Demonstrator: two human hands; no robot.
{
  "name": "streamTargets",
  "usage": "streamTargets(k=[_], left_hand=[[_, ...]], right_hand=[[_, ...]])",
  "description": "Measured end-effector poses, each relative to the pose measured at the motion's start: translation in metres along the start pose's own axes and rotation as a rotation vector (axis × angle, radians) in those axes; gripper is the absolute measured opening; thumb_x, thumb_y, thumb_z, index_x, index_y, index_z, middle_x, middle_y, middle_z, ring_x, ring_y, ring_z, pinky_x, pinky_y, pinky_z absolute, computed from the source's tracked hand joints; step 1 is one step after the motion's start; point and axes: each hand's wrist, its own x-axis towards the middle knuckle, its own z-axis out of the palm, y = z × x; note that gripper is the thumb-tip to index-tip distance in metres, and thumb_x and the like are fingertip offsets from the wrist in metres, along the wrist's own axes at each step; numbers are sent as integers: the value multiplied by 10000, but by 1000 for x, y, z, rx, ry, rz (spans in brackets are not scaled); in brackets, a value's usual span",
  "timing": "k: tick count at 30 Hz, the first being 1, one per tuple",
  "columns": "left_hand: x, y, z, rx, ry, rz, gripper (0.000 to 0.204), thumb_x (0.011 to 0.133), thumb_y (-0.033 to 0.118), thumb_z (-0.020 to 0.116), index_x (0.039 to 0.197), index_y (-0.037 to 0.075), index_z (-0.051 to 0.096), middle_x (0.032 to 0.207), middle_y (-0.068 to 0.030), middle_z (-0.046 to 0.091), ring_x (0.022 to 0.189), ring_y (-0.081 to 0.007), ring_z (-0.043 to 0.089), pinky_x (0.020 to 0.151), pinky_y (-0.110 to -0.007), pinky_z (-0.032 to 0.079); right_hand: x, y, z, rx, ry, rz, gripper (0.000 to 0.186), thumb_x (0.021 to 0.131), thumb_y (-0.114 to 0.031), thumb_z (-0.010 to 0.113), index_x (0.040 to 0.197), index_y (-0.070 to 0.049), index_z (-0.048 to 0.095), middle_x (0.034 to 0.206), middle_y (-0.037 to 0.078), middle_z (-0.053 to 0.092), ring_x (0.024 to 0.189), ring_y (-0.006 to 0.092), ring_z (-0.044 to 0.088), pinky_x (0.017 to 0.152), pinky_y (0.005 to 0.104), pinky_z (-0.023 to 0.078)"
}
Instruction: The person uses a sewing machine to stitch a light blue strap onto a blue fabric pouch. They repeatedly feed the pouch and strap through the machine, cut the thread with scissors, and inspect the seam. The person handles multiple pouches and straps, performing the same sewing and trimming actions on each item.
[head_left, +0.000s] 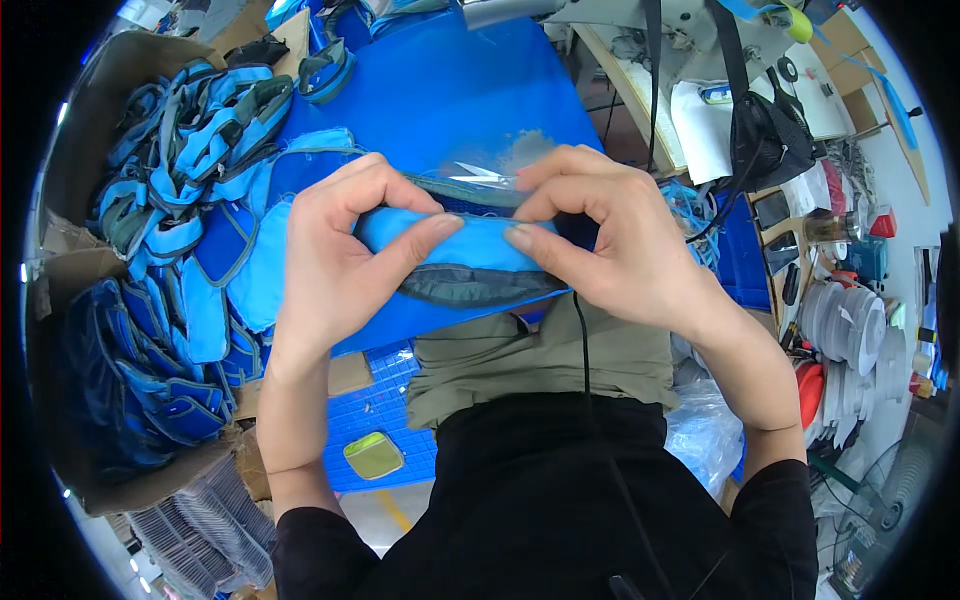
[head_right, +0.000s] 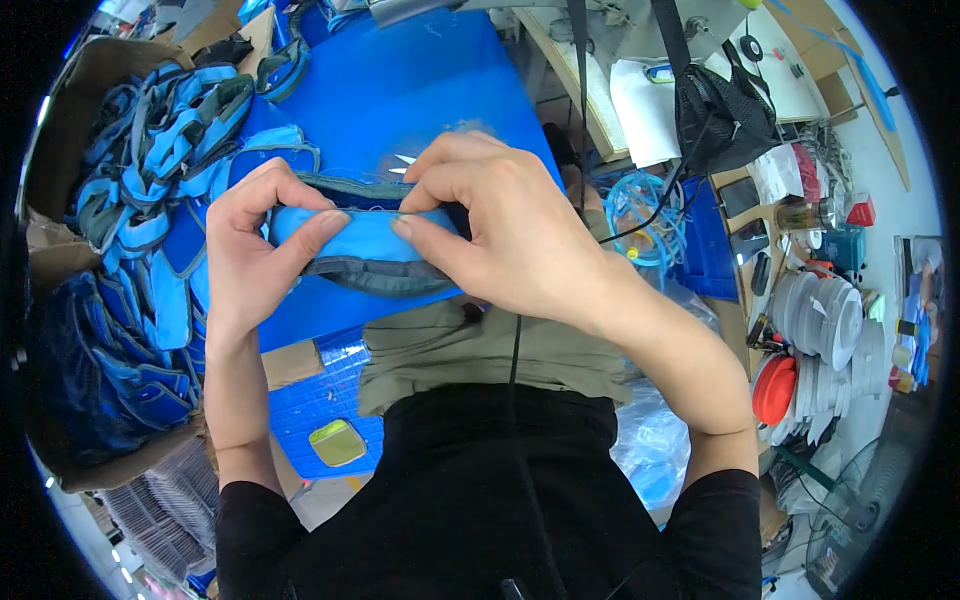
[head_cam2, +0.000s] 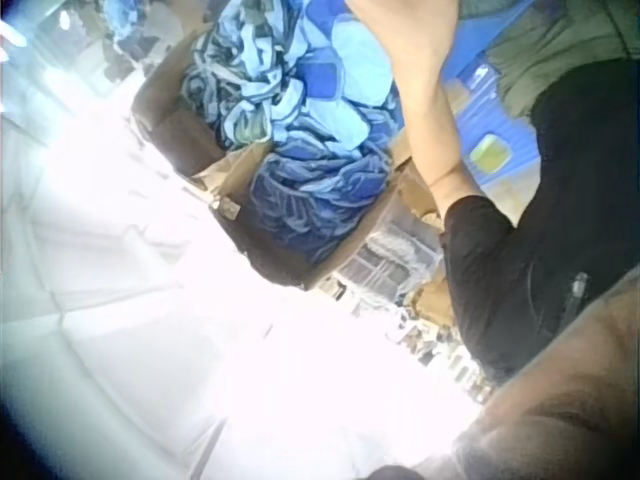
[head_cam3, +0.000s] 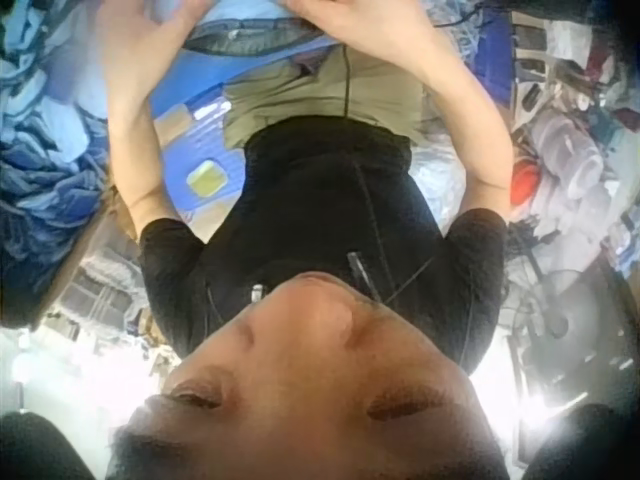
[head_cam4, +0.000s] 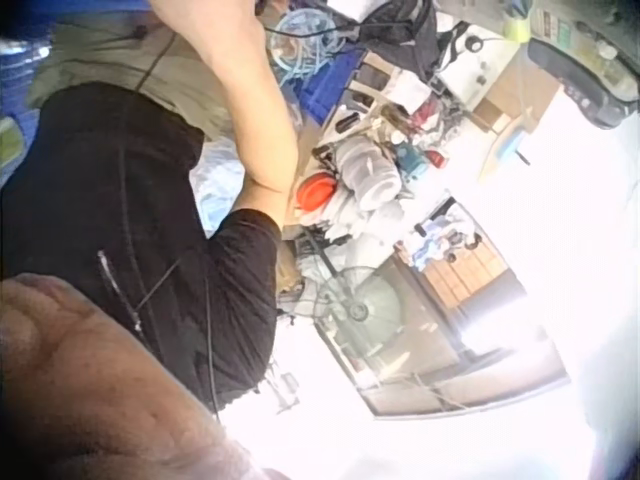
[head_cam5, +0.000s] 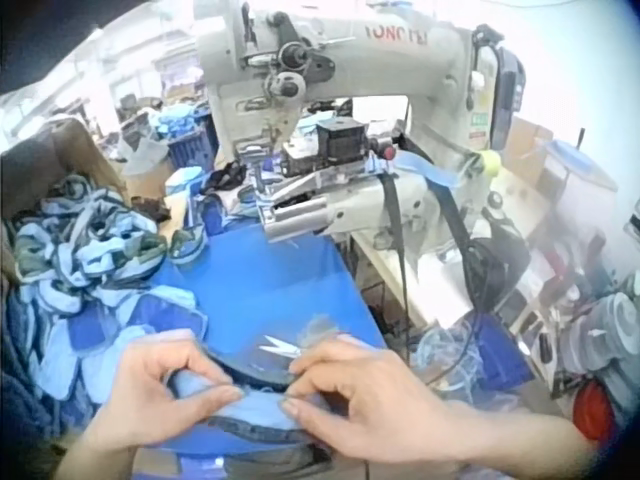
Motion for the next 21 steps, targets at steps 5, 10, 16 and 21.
streamTargets(k=[5,10,16,21], left_hand=[[1,-4,3,116,122,184,175,726,40,882,812,47,730,981,-79,716,928,-200,643,805,-320,489],[5,-1,4,122,69,164,162,758,-17,835,786,27,682,1205,-115,719,991,-153,630,826,-270,509],[0,-1,2,43,-12,19,159,787,-18,826,809,18,673,1047,-91,731,845,-112,647,712,-251,507],[-4,-2,3,7,23,-18,170,772,-26,837,805,9,673,959,-84,710,836,-112,649,710,-249,507]], right_hand=[[0,2,1,19,-21,-3,153,842,-132,763,849,18,736,974,154,711,883,330,664,732,419,521],[-1,3,-1,21,0,-16,156,842,-143,766,850,10,740,987,143,712,851,313,664,700,413,517],[-4,6,-2,2,17,-32,165,838,-158,773,868,2,750,1015,140,720,848,299,675,716,399,528],[-4,7,-2,23,19,-23,167,827,-153,781,855,3,729,1019,150,721,873,305,684,747,395,535]])
